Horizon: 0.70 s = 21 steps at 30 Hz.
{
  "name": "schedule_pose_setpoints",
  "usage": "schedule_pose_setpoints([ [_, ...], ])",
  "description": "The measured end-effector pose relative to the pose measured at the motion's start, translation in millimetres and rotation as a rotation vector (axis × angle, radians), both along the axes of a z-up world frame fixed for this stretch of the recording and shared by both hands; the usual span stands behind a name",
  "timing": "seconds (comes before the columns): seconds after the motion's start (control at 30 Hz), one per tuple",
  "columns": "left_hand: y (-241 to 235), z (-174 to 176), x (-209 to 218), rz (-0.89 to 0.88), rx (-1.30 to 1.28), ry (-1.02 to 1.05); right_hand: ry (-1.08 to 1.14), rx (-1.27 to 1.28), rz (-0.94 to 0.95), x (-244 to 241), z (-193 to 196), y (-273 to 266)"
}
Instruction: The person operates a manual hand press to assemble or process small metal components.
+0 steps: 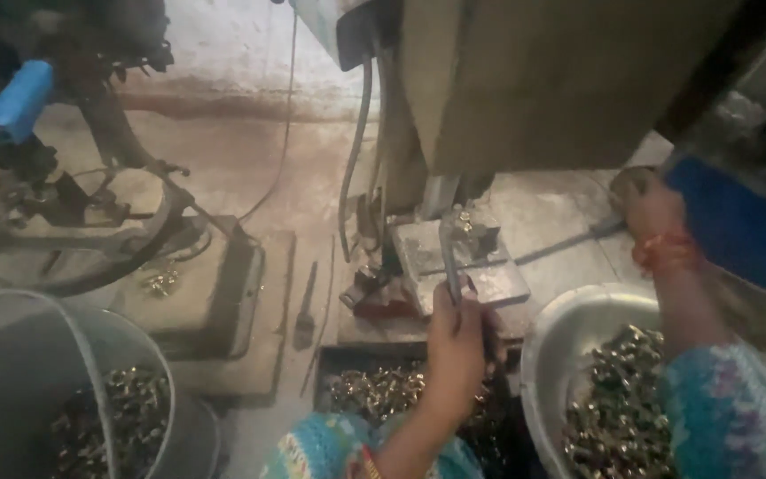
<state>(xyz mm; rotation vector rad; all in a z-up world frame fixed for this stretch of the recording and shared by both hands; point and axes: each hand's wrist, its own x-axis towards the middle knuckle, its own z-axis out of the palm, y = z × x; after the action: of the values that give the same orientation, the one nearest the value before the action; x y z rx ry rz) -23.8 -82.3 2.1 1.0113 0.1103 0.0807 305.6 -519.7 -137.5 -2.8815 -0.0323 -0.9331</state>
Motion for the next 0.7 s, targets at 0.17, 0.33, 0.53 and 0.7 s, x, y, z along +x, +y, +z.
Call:
schedule_pose_setpoints([
  [0.17, -4.1, -31.5, 7.6, -0.022, 0.112, 0.029, -0.044, 0.368, 0.248, -3.2, 76.2, 90.2],
  [0.33, -0.8, 12.0, 1.6, 0.029, 0.049, 0.177, 0.051, 0.665, 0.255, -10.3, 41.3, 82.9],
  [0.53, 2.9, 20.5, 1.0, 0.014, 0.030, 0.112, 0.137, 0.686, -0.045, -77.7, 96.6, 148.1],
  [0.7, 4.4, -4.0, 5.6, -0.011, 0.089, -0.036, -0.054, 0.408, -0.024, 7.7, 39.5, 68.0],
])
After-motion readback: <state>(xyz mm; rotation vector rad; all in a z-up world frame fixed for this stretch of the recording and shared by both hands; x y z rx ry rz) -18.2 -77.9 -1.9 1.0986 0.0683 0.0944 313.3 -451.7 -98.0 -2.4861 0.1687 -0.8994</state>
